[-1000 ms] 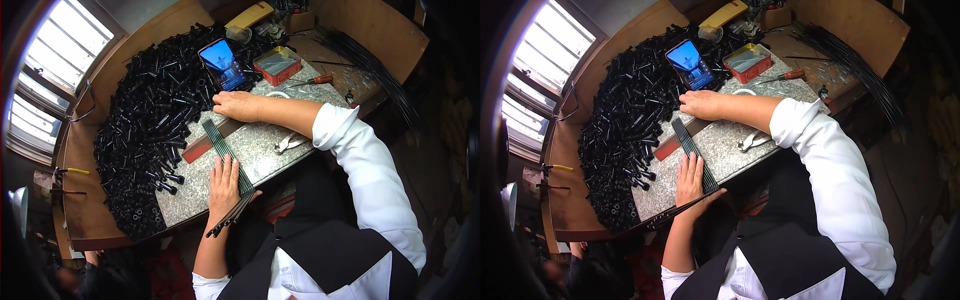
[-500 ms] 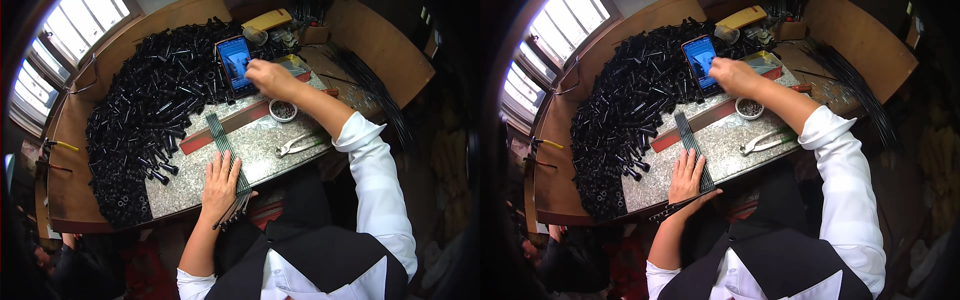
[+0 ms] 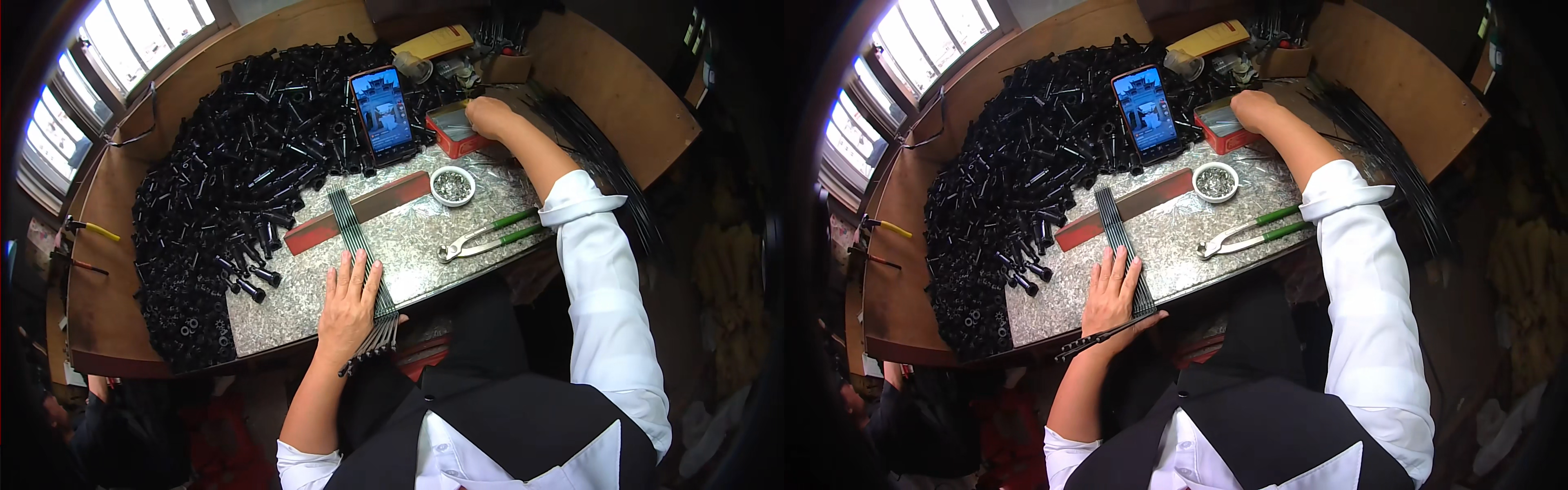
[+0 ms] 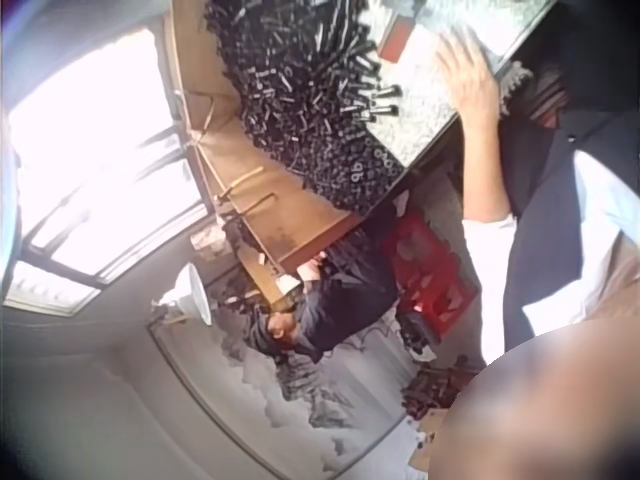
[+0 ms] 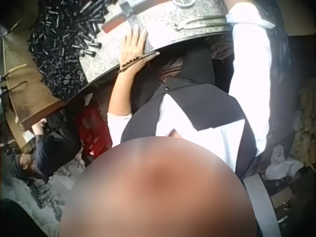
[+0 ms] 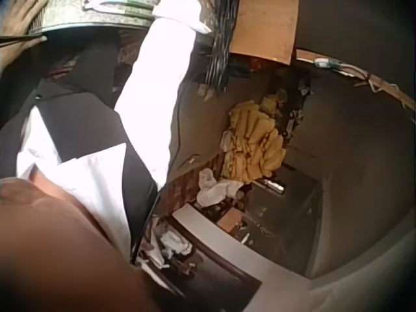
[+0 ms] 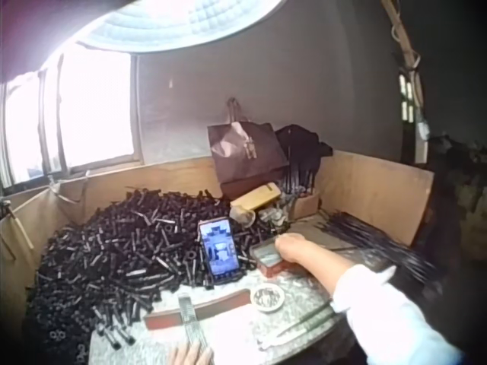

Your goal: Assembling umbrella ribs into the handle assembly using pliers.

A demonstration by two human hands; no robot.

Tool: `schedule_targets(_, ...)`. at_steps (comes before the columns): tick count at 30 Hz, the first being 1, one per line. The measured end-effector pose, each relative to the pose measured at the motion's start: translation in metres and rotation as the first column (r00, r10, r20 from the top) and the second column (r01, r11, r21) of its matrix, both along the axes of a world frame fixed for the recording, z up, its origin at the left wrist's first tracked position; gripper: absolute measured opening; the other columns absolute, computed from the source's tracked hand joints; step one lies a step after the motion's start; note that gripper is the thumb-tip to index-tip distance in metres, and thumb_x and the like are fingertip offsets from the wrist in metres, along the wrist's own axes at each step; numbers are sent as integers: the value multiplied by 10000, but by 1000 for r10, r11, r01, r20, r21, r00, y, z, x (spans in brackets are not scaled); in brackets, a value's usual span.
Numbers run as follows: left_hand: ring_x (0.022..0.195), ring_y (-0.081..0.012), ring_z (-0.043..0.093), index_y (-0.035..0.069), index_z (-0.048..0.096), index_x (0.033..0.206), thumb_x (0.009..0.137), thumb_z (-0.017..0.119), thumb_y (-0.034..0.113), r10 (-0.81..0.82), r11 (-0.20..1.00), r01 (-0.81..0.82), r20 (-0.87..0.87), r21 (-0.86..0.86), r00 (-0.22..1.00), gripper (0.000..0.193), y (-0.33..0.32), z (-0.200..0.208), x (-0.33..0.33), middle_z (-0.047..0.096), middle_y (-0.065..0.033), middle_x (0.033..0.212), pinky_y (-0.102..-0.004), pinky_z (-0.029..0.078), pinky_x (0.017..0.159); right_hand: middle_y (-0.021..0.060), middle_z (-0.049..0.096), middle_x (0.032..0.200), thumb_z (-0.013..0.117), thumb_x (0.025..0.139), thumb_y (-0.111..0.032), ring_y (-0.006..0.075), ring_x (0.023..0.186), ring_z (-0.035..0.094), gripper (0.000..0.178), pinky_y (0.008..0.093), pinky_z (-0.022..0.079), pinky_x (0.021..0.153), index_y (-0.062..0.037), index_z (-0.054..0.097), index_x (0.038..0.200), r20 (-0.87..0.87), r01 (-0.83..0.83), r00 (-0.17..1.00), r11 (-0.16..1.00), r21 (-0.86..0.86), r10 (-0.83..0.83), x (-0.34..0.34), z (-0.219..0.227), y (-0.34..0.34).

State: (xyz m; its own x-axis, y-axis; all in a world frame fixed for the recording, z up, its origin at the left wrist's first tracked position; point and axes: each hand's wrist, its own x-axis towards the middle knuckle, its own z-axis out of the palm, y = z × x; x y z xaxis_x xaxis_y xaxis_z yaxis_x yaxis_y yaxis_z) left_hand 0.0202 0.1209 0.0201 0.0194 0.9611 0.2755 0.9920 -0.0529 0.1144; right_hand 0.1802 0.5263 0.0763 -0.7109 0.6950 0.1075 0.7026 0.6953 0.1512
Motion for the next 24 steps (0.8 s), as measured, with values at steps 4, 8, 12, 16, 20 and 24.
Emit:
schedule_targets(4,1369,-390,233,22,400,1353,652,745,526,-4,1000,4,-9,-3,1000,931,1,-2,0,296,-213,1454,-511,225,1099,196,651,958,571,744,-8,355,920,629,157,414,510,772,8,668,866,15,-13,1000,1000,9,13,4,0,-4)
schedule_targets(8,1370,-391,229,23,392,1361,663,737,528,-2,1000,2,2,-8,1000,929,0,1,-1,294,-213,1455,-513,221,1099,194,632,1022,535,778,2,350,959,621,188,415,506,805,4,634,938,-138,-36,989,991,126,54,8,5,-15)
schedule_targets(12,1371,-391,226,22,380,1369,673,729,529,0,1000,0,-1,-19,1000,928,0,3,-1,296,-214,1455,-515,217,1099,192,577,1015,498,796,13,377,945,591,176,453,483,783,-21,533,966,-284,-129,947,987,94,151,2,20,-56)
schedule_targets(16,1369,-391,232,21,374,1372,670,732,527,2,1000,-2,-12,-29,1000,937,0,1,-2,302,-214,1452,-517,221,1095,143,538,935,527,785,-5,364,889,573,194,438,481,731,-58,512,971,-397,-514,762,850,111,512,-36,3,-107)
schedule_targets(20,1364,-396,242,14,386,1359,654,751,510,-5,1000,5,6,3,1000,936,0,-1,-2,313,-217,1444,-521,226,1091,116,546,957,512,817,-75,293,945,578,193,403,486,793,-80,561,1004,-313,-623,728,779,70,610,-69,-16,-138)
schedule_targets(24,1361,-400,248,12,398,1346,640,765,500,-4,1000,4,16,7,1000,934,1,-1,1,324,-221,1436,-525,227,1089,122,552,934,502,828,-120,295,927,583,136,409,493,778,-73,588,922,-301,-619,732,781,80,611,-87,-29,-141)
